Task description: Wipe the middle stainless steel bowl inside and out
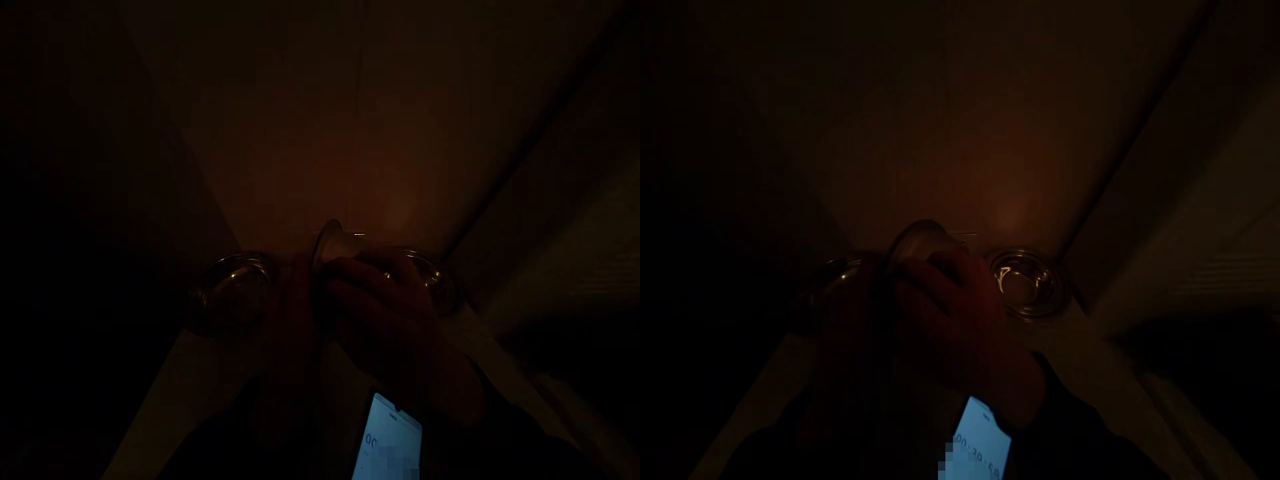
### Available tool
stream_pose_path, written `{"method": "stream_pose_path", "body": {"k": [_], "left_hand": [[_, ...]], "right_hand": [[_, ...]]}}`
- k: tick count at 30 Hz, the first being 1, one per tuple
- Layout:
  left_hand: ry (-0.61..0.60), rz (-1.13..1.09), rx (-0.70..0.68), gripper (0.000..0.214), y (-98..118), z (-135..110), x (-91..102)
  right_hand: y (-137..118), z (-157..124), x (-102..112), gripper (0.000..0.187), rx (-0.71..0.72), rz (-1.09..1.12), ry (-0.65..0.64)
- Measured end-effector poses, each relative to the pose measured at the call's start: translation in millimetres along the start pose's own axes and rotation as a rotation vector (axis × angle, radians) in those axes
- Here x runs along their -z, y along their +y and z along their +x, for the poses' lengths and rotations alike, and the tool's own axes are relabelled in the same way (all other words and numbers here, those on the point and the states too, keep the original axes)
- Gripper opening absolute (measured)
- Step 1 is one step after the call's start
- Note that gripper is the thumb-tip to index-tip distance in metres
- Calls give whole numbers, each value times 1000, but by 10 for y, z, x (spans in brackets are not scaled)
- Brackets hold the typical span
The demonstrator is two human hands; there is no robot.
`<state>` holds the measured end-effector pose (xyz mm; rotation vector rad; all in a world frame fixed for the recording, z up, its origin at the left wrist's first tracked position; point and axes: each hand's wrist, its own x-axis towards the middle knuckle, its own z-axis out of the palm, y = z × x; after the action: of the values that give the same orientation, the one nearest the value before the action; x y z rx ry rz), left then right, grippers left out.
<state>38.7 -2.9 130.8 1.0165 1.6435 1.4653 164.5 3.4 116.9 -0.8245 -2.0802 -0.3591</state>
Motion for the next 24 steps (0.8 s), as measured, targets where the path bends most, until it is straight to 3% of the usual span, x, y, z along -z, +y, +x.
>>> {"method": "stream_pose_path", "body": {"k": [2, 6, 12, 17, 20, 24], "left_hand": [[36, 47, 48, 22, 94, 16, 14], [-58, -21, 110, 33, 196, -11, -1], [-272, -204, 123, 36, 49, -61, -22], [-182, -134, 110, 28, 47, -8, 42], [-187, -117, 92, 18, 51, 9, 70], [-229, -223, 81, 29, -50, -22, 12]], "right_hand": [[-52, -11, -3, 20, 29, 8, -9], [-7, 7, 22, 19, 0, 11, 36], [108, 58, 57, 24, -149, 4, 62], [-63, 16, -13, 22, -72, -73, 90], [-98, -8, -44, 22, -1, -50, 112], [52, 13, -1, 22, -106, -37, 117]]}}
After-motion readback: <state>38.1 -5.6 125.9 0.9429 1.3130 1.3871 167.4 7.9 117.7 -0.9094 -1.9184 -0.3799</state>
